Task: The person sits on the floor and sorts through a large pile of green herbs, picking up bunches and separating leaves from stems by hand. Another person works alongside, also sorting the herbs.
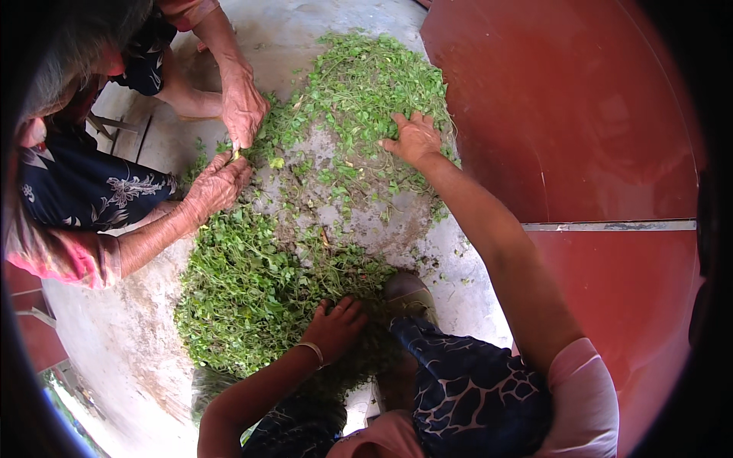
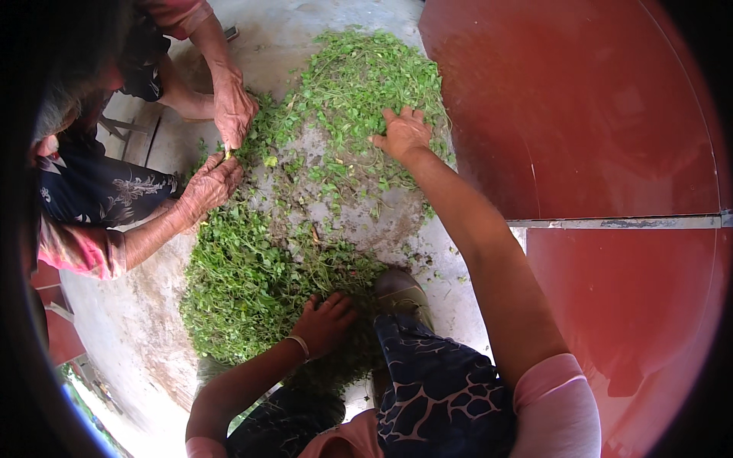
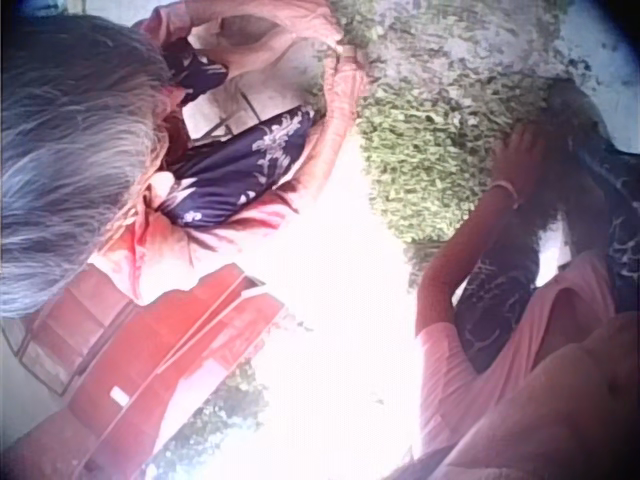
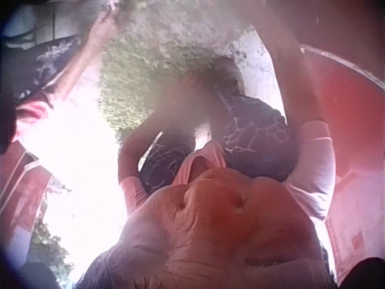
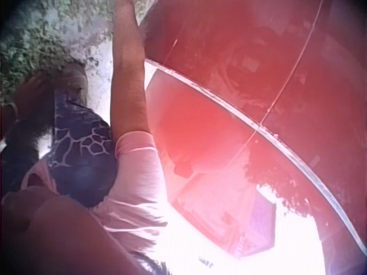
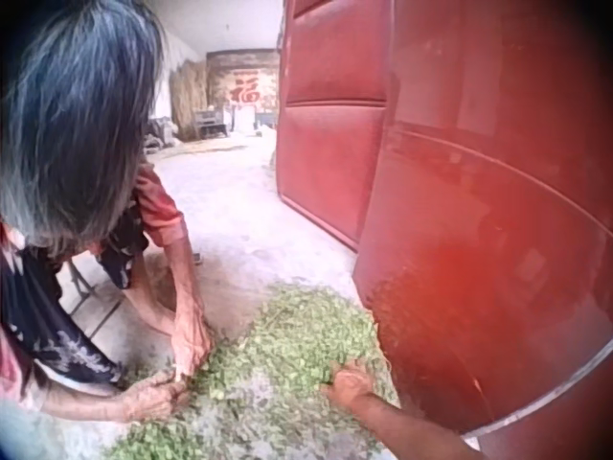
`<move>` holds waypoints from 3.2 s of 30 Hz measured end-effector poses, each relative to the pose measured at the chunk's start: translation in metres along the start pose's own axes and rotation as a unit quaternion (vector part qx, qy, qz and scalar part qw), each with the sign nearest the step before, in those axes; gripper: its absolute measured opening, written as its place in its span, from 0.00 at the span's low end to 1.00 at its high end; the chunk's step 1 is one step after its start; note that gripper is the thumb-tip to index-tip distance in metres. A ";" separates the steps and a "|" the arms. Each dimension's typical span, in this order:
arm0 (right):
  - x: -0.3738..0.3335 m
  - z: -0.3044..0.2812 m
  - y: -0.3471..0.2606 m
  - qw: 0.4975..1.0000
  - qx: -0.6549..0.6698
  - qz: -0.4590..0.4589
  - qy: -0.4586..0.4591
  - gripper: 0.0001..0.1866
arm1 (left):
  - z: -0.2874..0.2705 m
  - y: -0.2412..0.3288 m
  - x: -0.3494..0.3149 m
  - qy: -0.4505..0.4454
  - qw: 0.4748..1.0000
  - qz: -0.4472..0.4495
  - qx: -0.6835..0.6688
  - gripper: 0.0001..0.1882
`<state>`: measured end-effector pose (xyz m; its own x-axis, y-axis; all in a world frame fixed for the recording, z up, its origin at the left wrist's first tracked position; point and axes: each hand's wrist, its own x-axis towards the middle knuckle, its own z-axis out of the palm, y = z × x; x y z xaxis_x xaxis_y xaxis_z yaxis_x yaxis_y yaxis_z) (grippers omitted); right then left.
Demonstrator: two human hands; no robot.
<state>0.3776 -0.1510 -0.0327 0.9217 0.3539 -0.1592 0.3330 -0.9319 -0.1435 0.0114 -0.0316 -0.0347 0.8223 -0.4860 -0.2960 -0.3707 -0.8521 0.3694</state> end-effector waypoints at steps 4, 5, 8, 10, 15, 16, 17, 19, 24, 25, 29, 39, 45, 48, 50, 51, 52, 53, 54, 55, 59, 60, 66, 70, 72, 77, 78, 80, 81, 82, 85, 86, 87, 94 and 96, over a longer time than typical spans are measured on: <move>-0.008 0.023 0.018 0.993 0.029 -0.075 0.086 0.12 | 0.002 0.002 0.002 0.031 0.999 0.007 0.000 0.21; -0.012 0.028 0.022 0.991 0.030 -0.092 0.090 0.12 | 0.002 0.003 0.001 0.022 1.000 0.005 -0.003 0.21; -0.022 0.032 0.035 0.983 0.136 -0.104 0.060 0.11 | -0.001 0.003 0.002 0.016 1.000 0.003 -0.003 0.21; -0.032 0.026 0.038 0.952 0.301 -0.050 -0.025 0.11 | 0.003 0.003 0.000 0.034 0.999 0.009 0.009 0.21; -0.081 -0.021 0.018 0.841 0.524 -0.064 -0.123 0.06 | 0.004 0.003 -0.006 -0.004 1.000 0.001 -0.004 0.22; -0.091 -0.036 0.013 0.820 0.550 -0.072 -0.144 0.06 | 0.001 0.004 -0.007 -0.022 1.000 -0.002 -0.010 0.23; -0.100 -0.056 0.008 0.799 0.573 -0.079 -0.164 0.06 | -0.002 0.004 -0.006 -0.032 0.999 -0.006 -0.014 0.23; -0.113 -0.083 0.001 0.735 0.644 -0.073 -0.197 0.07 | -0.005 0.005 -0.006 -0.059 0.998 -0.014 -0.022 0.24; -0.116 -0.075 0.012 0.748 0.629 -0.011 -0.214 0.14 | 0.014 0.001 -0.015 -0.014 1.000 -0.016 -0.009 0.23; -0.111 -0.051 0.033 0.848 0.499 -0.032 -0.178 0.16 | 0.014 0.003 -0.011 -0.012 1.000 -0.007 -0.009 0.23; -0.121 -0.010 0.068 0.899 0.406 -0.007 -0.166 0.16 | 0.010 0.006 -0.015 -0.029 0.999 -0.019 -0.019 0.22; -0.120 0.005 0.008 0.987 0.062 -0.132 0.065 0.15 | 0.014 0.005 -0.015 -0.018 0.999 -0.022 -0.021 0.22; -0.129 -0.025 -0.002 0.970 0.081 -0.081 -0.214 0.14 | 0.016 0.003 -0.020 0.008 1.000 -0.014 -0.020 0.22; -0.121 -0.024 -0.003 0.986 0.062 -0.155 -0.020 0.12 | 0.012 0.003 -0.018 -0.001 0.999 -0.024 -0.029 0.23; -0.112 -0.019 -0.012 0.982 0.042 -0.184 0.008 0.12 | 0.000 0.005 -0.015 0.017 0.995 -0.042 -0.094 0.24; -0.106 -0.016 -0.019 0.979 0.032 -0.198 0.023 0.11 | -0.008 0.006 -0.013 0.025 0.990 -0.052 -0.127 0.25; -0.100 -0.012 -0.028 0.976 0.027 -0.215 0.037 0.11 | -0.016 0.006 -0.014 0.038 0.987 -0.063 -0.143 0.25; -0.096 0.001 -0.027 0.973 0.023 -0.223 0.049 0.11 | -0.025 0.007 -0.010 0.055 0.983 -0.067 -0.161 0.26; -0.093 0.009 -0.025 0.976 0.010 -0.215 0.041 0.10 | -0.036 0.006 -0.006 0.072 0.979 -0.070 -0.179 0.26; -0.091 0.014 -0.021 0.978 -0.004 -0.205 0.032 0.10 | -0.051 0.005 0.000 0.111 0.976 -0.050 -0.182 0.23; -0.106 0.013 -0.017 0.963 0.079 -0.251 0.058 0.07 | -0.066 -0.018 0.018 0.213 0.890 -0.088 -0.393 0.18; -0.115 0.009 -0.021 0.957 0.106 -0.262 0.069 0.07 | -0.068 -0.024 0.023 0.200 0.834 -0.137 -0.495 0.20; -0.174 -0.008 -0.022 0.928 0.163 -0.318 0.108 0.06 | -0.079 -0.037 0.060 0.149 0.512 -0.261 -0.805 0.25; -0.193 0.006 -0.022 0.919 0.195 -0.328 0.096 0.07 | -0.068 -0.037 0.069 0.153 0.462 -0.260 -0.834 0.21; -0.200 0.009 -0.020 0.914 0.210 -0.335 0.094 0.07 | -0.066 -0.036 0.070 0.152 0.443 -0.263 -0.843 0.18; -0.205 0.008 -0.021 0.909 0.206 -0.357 0.065 0.10 | -0.067 -0.041 0.063 0.176 0.426 -0.234 -0.856 0.11; -0.204 0.009 -0.019 0.912 0.191 -0.357 0.066 0.10 | -0.067 -0.041 0.062 0.175 0.424 -0.228 -0.859 0.10; -0.198 0.010 -0.013 0.917 0.160 -0.358 0.068 0.09 | -0.079 -0.038 0.058 0.181 0.417 -0.246 -0.856 0.14; -0.192 0.015 -0.007 0.925 0.123 -0.351 0.075 0.09 | -0.082 -0.041 0.052 0.184 0.418 -0.225 -0.861 0.15; -0.183 0.020 0.006 0.933 0.084 -0.340 0.082 0.09 | -0.087 -0.045 0.047 0.185 0.419 -0.201 -0.866 0.16; -0.159 0.017 0.026 0.954 0.073 -0.274 0.098 0.07 | -0.104 -0.061 0.025 0.209 0.409 -0.148 -0.876 0.16; -0.153 0.012 0.028 0.960 0.086 -0.245 0.104 0.07 | -0.105 -0.066 0.021 0.213 0.409 -0.139 -0.876 0.16; -0.149 0.008 0.026 0.961 0.102 -0.226 0.126 0.08 | -0.101 -0.067 0.021 0.228 0.411 -0.136 -0.872 0.16; -0.116 0.041 -0.003 0.977 0.014 -0.158 0.143 0.13 | -0.086 -0.052 0.029 0.159 0.413 -0.245 -0.863 0.14; -0.114 0.046 0.005 0.978 0.057 -0.157 0.121 0.11 | -0.085 -0.054 0.028 0.161 0.409 -0.252 -0.862 0.14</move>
<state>0.2650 -0.1925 -0.0600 0.8018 0.5801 0.1438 0.5962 -0.7602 -0.2581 0.0910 0.0174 0.0122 0.7243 -0.0462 -0.6880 0.5079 0.7105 0.4870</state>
